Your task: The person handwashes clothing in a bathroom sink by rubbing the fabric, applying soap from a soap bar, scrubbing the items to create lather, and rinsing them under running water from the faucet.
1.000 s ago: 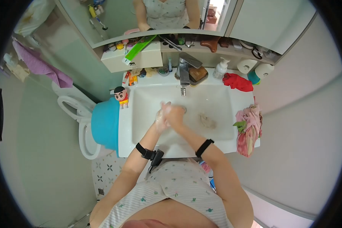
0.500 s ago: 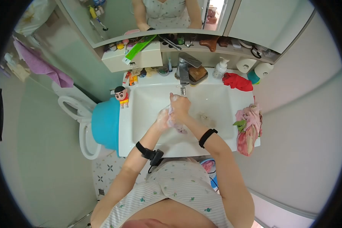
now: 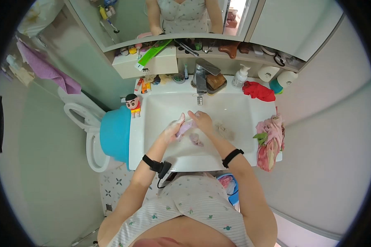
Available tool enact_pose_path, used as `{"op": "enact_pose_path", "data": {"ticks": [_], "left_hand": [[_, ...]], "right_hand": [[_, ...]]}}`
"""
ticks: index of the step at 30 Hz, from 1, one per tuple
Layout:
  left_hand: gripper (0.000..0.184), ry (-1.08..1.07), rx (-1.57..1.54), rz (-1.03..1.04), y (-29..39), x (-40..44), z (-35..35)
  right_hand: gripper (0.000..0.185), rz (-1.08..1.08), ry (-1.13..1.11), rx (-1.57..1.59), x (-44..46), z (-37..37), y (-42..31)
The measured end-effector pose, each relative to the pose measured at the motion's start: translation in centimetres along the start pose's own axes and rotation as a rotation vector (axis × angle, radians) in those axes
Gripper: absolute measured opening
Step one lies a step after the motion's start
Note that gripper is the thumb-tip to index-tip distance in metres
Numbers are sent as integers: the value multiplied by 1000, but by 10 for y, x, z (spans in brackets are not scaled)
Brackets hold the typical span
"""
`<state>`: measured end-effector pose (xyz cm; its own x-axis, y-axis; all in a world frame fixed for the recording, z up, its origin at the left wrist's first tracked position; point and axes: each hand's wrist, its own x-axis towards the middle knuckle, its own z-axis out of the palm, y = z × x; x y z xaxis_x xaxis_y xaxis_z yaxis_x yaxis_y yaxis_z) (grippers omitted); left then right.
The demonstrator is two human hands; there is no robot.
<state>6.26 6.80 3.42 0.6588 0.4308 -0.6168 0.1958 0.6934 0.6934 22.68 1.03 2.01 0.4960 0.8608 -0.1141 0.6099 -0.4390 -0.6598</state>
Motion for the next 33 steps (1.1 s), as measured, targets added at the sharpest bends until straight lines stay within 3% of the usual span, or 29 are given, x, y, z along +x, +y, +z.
{"op": "enact_pose_path", "data": {"ticks": [2,3,5,9,11,16,21,23,25,30,33], "left_hand": [[45,-107,42,31,10,-13,0],[44,-154,44,62,14,-16,-1],[40,-195,15,116,21,-20,-2],[38,-184,-44,115,22,-20,-12],[38,-187,-21,104,21,-21,-20],[29,-187,185,37,17,-22,-24],[25,-102,-107,215,6,-5,-21],[25,-75,-117,235,7,-6,-14],[25,-49,-127,254,8,-6,-9],[35,114,-50,371,4,2,-4],[44,160,-2,252,5,1,4]], "right_hand": [[44,71,-281,687,-4,-7,12],[44,70,-292,682,-8,-12,7],[46,-242,-505,722,-20,-31,-15],[33,-372,-453,555,-22,-20,-24],[26,-305,-336,500,-19,-14,-21],[33,-119,-297,695,-19,-17,-23],[32,-41,-303,626,-18,-28,-24],[33,-17,-433,893,-24,-29,-32],[35,-17,-456,920,-24,-29,-35],[35,81,-539,913,-17,-22,-24],[35,91,-385,940,-17,-10,-31]]}}
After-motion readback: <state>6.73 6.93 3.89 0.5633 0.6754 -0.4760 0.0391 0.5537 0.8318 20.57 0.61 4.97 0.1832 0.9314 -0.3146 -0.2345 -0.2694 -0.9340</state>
